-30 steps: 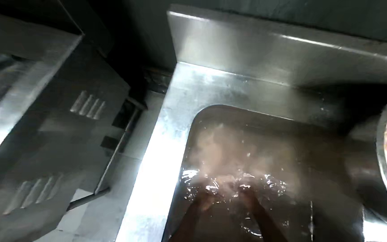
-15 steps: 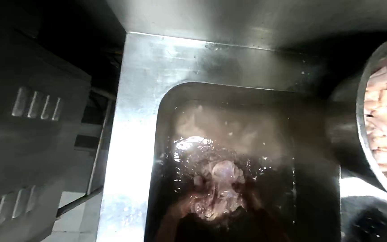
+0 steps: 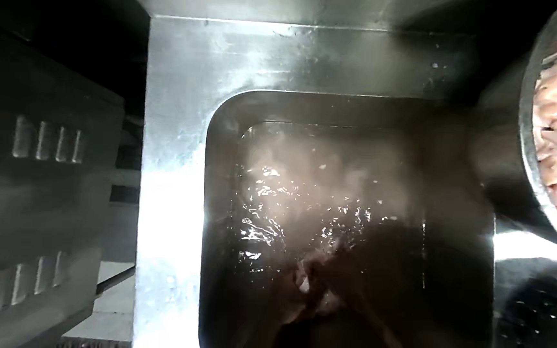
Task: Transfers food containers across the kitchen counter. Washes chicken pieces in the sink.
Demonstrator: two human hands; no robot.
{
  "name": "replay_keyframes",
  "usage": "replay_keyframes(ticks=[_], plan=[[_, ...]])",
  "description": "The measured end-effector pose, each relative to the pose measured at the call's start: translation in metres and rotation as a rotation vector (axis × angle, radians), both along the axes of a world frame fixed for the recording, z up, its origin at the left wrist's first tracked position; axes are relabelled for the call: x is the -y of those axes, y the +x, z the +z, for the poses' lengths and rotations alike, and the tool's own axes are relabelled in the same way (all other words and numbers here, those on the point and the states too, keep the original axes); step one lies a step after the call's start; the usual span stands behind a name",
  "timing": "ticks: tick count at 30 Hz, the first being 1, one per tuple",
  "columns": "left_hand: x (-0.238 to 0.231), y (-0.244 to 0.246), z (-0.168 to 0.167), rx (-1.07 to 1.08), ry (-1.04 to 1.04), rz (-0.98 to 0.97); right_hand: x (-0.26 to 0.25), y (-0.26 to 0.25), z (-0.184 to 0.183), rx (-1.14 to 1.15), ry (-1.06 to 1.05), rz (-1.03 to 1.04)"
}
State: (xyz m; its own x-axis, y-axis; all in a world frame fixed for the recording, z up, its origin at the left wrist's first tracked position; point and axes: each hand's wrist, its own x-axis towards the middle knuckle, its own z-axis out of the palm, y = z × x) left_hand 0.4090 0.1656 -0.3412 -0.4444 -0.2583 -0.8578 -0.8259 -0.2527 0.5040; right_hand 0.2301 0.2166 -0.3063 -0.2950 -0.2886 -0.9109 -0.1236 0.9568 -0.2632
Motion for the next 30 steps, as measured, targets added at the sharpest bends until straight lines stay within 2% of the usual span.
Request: replay_keyframes(ticks=[1, 3, 5, 8, 10, 12, 16, 18, 19, 21, 24, 26, 28, 30], plan=[[-0.003, -0.002, 0.002, 0.051, -0.015, -0.002, -0.013, 0.013, -0.013, -0.03, 0.012, -0.08], [-0.008, -0.002, -0.005, 0.086, -0.006, 0.148, -0.044, 0.033, -0.049, -0.09, -0.037, -0.289], [-0.007, -0.003, -0.017, 0.092, 0.052, 0.279, -0.057, 0.032, -0.054, -0.048, -0.078, -0.439], [0.01, -0.003, -0.015, 0.183, 0.153, 0.318, -0.063, 0.026, -0.055, 0.002, -0.119, -0.519], [0.022, 0.004, -0.004, 0.152, 0.224, 0.43, -0.058, 0.017, -0.051, 0.039, -0.132, -0.403], [0.032, 0.016, -0.002, 0.083, 0.311, 0.588, -0.056, 0.012, -0.06, 0.033, -0.257, -0.386], [0.039, 0.024, -0.004, 0.146, 0.352, 0.91, -0.06, 0.01, -0.065, -0.011, -0.532, -0.055], [0.043, 0.023, -0.006, 0.033, 0.431, 1.066, -0.052, 0.014, -0.066, 0.001, -0.693, 0.002], [0.043, 0.023, -0.005, -0.027, 0.453, 1.101, -0.047, 0.017, -0.064, 0.076, -0.743, 0.003], [0.04, 0.022, -0.004, -0.116, 0.438, 1.065, -0.033, 0.021, -0.049, 0.208, -0.672, 0.019], [0.036, 0.012, -0.005, -0.115, 0.267, 0.873, -0.014, 0.03, -0.034, 0.037, -0.392, 0.205], [0.028, 0.006, -0.011, -0.101, 0.203, 0.889, -0.012, 0.045, -0.034, -0.114, -0.317, 0.132], [0.016, -0.002, -0.015, -0.072, 0.208, 0.922, -0.017, 0.05, -0.04, -0.12, -0.294, 0.003], [0.003, -0.012, -0.017, -0.034, 0.174, 0.82, -0.026, 0.043, -0.052, -0.073, -0.326, -0.054]])
